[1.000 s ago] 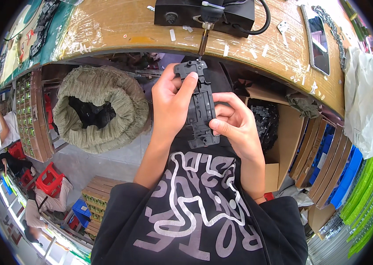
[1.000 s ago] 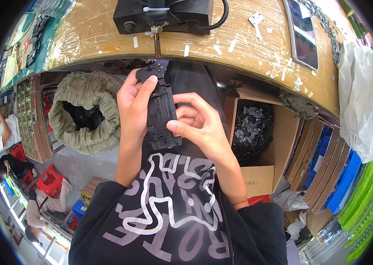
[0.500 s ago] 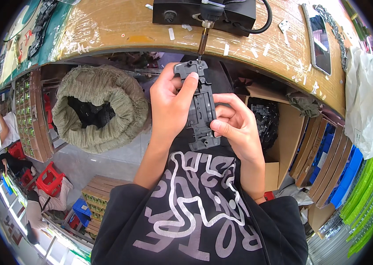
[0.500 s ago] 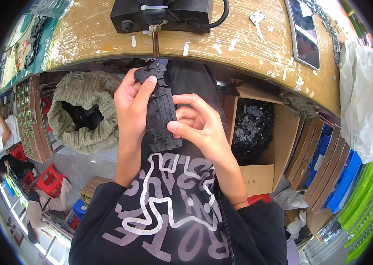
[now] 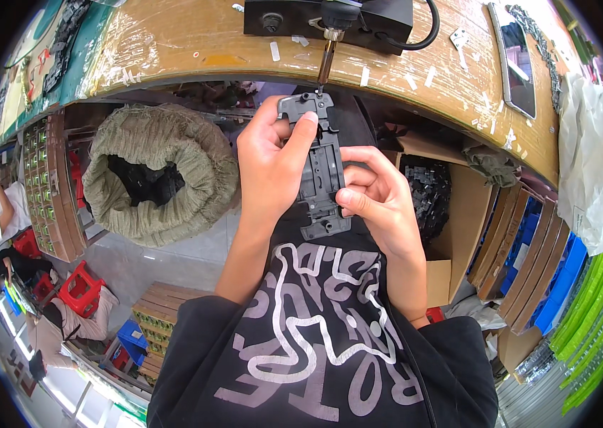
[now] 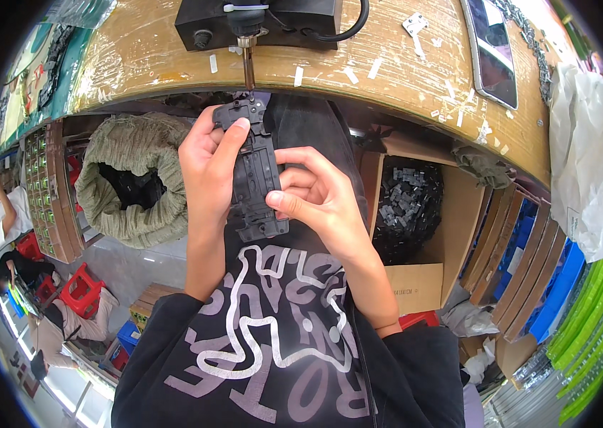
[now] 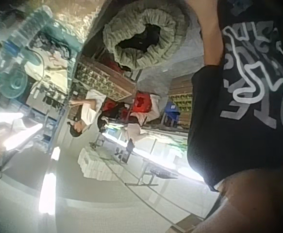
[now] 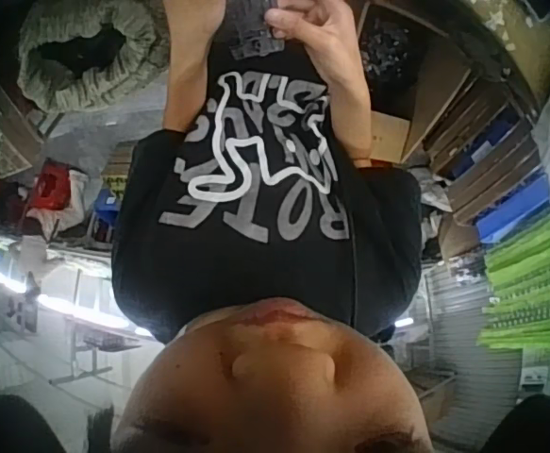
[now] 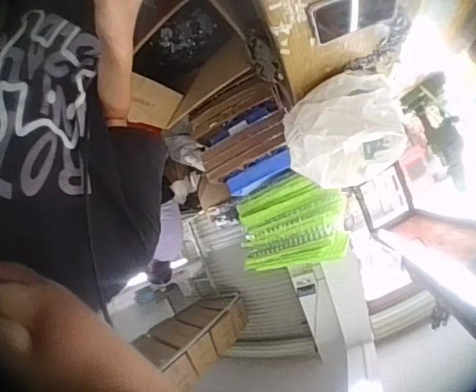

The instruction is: The person repeatedly picks up black plastic electronic housings from a cloth bag and inserts small metal pins into them. They then place the assembled units into a cardboard box. The process is repetitive and involves handling multiple identical components.

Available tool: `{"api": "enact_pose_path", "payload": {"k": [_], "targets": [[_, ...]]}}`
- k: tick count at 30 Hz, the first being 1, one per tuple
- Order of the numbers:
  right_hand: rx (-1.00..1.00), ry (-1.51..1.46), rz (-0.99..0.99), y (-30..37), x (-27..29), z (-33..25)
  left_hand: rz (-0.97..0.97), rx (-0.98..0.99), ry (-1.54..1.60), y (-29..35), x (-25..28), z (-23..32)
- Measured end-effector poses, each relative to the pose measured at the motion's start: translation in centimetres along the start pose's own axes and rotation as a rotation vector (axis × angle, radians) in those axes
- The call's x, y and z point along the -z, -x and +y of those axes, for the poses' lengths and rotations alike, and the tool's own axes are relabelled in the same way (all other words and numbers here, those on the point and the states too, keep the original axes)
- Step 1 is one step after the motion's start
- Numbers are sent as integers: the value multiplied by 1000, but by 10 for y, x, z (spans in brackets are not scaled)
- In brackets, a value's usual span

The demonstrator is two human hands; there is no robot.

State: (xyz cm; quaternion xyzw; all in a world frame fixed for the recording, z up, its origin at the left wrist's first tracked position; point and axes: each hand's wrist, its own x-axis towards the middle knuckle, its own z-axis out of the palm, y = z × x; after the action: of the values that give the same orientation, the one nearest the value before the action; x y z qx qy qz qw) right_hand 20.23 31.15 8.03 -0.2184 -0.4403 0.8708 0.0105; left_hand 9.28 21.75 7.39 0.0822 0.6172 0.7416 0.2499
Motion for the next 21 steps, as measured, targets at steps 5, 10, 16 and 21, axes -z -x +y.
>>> {"api": "enact_pose_path", "payload": {"k": [5,10,16,21], "targets": [[9,11,2,-1,-1,-1,4,4,-12,-1,0,1],[3,3,1,-1,-1,-2,5,-9,-12,-2,0,-1],[-5,4,8,-4,1,2,0,27,-5,-4,3,-4],[23,-9,-12,-6,1,1,14,7,-33,-5,1,-2]]}}
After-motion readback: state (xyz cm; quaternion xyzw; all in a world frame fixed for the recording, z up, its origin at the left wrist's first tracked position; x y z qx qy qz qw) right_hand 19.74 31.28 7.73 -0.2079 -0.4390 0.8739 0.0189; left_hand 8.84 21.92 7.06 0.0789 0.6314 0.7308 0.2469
